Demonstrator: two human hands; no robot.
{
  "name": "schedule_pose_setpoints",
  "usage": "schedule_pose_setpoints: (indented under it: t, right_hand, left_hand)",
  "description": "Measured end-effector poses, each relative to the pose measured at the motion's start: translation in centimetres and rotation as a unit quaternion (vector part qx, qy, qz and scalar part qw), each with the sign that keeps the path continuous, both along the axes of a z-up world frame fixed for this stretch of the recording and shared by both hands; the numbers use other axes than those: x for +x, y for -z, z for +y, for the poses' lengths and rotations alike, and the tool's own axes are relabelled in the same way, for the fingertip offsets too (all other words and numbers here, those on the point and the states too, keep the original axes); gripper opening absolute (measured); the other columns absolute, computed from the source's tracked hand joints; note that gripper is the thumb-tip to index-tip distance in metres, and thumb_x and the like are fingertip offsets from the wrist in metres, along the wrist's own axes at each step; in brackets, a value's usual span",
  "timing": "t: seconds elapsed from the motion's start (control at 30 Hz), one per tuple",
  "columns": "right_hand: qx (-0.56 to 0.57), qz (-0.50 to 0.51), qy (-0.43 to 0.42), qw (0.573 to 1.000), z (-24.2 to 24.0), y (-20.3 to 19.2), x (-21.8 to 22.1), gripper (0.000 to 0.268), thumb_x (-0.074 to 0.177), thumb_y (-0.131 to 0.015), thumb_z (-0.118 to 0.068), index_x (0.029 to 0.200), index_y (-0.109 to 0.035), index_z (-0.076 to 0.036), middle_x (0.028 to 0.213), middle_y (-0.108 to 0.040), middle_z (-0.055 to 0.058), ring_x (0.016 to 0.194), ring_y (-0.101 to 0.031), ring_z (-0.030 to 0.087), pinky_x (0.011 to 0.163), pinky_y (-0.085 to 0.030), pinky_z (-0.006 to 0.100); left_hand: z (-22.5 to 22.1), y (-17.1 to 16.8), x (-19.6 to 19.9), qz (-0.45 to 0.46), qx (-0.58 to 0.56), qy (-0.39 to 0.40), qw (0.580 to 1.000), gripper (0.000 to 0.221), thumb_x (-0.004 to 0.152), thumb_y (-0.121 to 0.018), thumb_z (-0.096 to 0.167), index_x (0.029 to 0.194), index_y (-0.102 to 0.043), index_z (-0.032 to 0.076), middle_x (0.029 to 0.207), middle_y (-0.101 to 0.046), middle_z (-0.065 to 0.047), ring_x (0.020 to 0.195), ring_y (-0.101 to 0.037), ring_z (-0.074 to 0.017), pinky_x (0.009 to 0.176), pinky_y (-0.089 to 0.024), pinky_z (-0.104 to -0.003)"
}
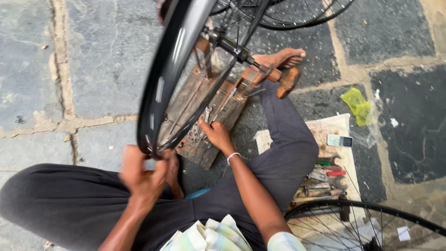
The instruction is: The person sits on the floor and works on a bicycle wheel rim, threading spokes through the holes in the rim and onto the hub. They use their hands to position and tighten the spokes, occasionally spinning the wheel to check alignment.
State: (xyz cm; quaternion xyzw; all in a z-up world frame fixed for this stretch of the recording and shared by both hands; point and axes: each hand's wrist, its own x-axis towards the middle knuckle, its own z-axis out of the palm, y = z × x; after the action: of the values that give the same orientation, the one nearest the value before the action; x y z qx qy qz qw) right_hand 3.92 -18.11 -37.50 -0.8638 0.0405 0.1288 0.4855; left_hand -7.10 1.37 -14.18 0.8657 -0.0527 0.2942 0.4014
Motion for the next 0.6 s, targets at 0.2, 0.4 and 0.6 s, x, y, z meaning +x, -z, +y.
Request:
schedule_pose_setpoints:
  t: [0.2, 0.4, 0.6]
  right_hand:
    - [0.018, 0.014, -0.005, 1.0, 0.0, 0.4, -0.3, 0.075, 0.091, -0.064, -0.061, 0.049, -0.048, -0.001, 0.046, -0.04, 0.005, 0.045, -0.04, 0.014, 0.044, -0.031, 0.039]
    - [0.034, 0.001, 0.008, 0.999, 0.0, -0.2, -0.3, 0.072, 0.088, -0.066, -0.06, 0.05, -0.052, -0.001, 0.047, -0.046, 0.006, 0.047, -0.046, 0.015, 0.046, -0.039, 0.041]
    - [0.006, 0.016, 0.002, 1.0, 0.0, 0.0, 0.0, 0.076, 0.088, -0.065, -0.063, 0.05, -0.051, 0.001, 0.048, -0.046, 0.009, 0.049, -0.046, 0.017, 0.048, -0.041, 0.043]
  left_hand:
    - [0.5, -10.9, 3.4, -0.159, 0.043, 0.054, 0.985, 0.032, 0.108, -0.074, 0.019, 0.132, -0.067, 0.0, 0.107, -0.074, -0.01, 0.085, -0.062, -0.0168, 0.075, -0.046, -0.03]
    - [-2.5, -16.0, 6.9, -0.145, 0.106, 0.102, 0.978, 0.048, 0.106, -0.083, 0.02, 0.139, -0.06, -0.006, 0.114, -0.066, -0.016, 0.099, -0.062, -0.0268, 0.086, -0.05, -0.036]
    - [-0.8, -8.0, 3.2, -0.13, 0.08, 0.074, 0.985, 0.036, 0.104, -0.074, 0.009, 0.134, -0.058, -0.003, 0.116, -0.067, -0.017, 0.093, -0.062, -0.0253, 0.08, -0.049, -0.037]
